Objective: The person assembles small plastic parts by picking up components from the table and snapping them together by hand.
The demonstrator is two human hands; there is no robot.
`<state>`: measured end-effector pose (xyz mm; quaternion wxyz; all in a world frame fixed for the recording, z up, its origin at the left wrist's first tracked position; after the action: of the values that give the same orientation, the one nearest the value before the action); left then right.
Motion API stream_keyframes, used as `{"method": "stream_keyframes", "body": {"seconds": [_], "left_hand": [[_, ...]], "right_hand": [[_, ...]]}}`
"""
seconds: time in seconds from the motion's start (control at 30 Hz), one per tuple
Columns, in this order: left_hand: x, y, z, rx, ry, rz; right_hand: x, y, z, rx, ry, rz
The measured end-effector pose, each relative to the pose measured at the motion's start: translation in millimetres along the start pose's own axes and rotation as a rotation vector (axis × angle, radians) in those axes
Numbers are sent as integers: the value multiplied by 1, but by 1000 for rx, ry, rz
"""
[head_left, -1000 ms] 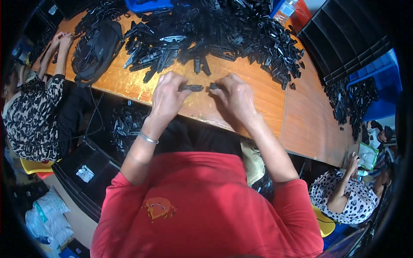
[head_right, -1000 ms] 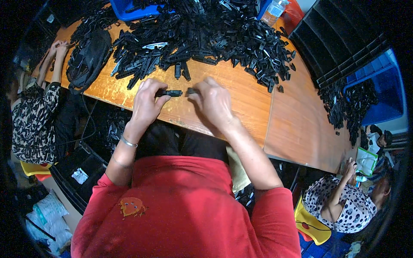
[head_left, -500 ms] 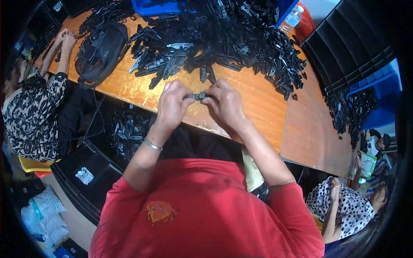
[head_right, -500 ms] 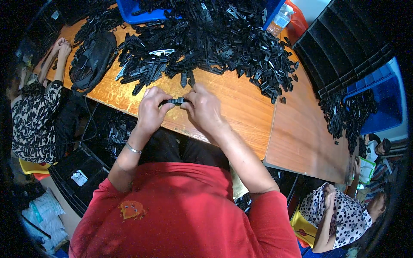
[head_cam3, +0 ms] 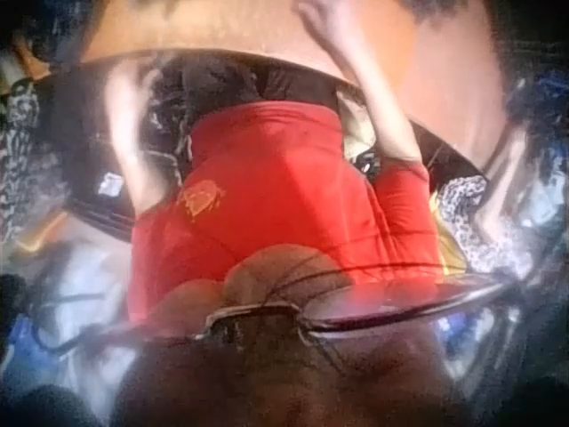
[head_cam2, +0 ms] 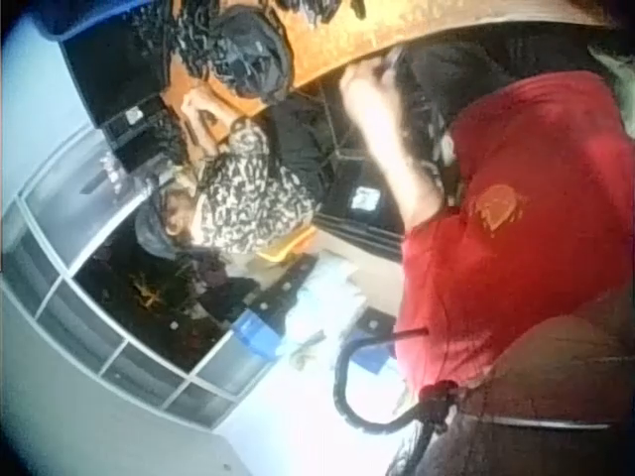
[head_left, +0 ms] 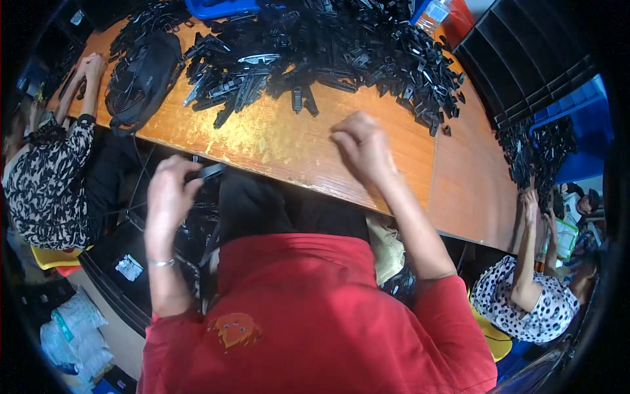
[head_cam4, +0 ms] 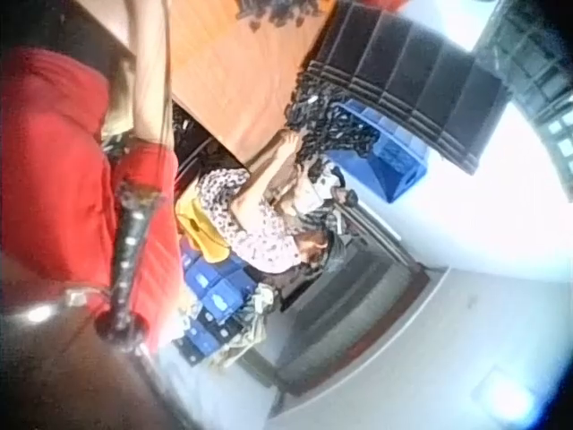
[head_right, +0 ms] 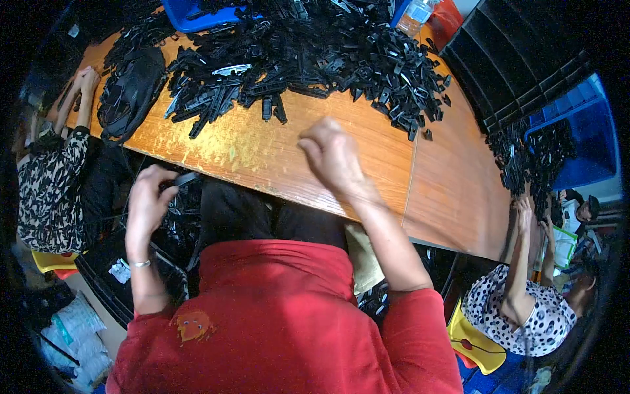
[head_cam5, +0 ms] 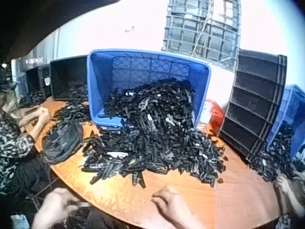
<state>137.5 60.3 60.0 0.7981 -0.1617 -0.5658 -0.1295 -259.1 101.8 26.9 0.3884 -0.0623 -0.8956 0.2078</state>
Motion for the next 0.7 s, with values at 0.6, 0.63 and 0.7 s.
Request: {"method": "stream_keyframes", "body": {"seconds": [0.6,0.63,0.7], "left_hand": [[-96,-128,146,-340,197,267],[-95,-126,145,-331,198,272],[-93,-118,144,-330,216,247]], "right_hand": [[9,-66,74,-53,512,169],[7,-69,74,-21,544,144],[7,-68,74,-19,521,147]]}}
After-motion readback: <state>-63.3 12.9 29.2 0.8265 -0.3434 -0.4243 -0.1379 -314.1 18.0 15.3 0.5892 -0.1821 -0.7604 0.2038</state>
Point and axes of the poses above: each hand's wrist, its own y-axis away from the middle knuckle, its own x-axis out of the back of the hand, z = x × y, the point moved 4 cm from there along -y, towards the middle knuckle, and after that the axes turned 4 degrees about -y, right-handed, at the moved point
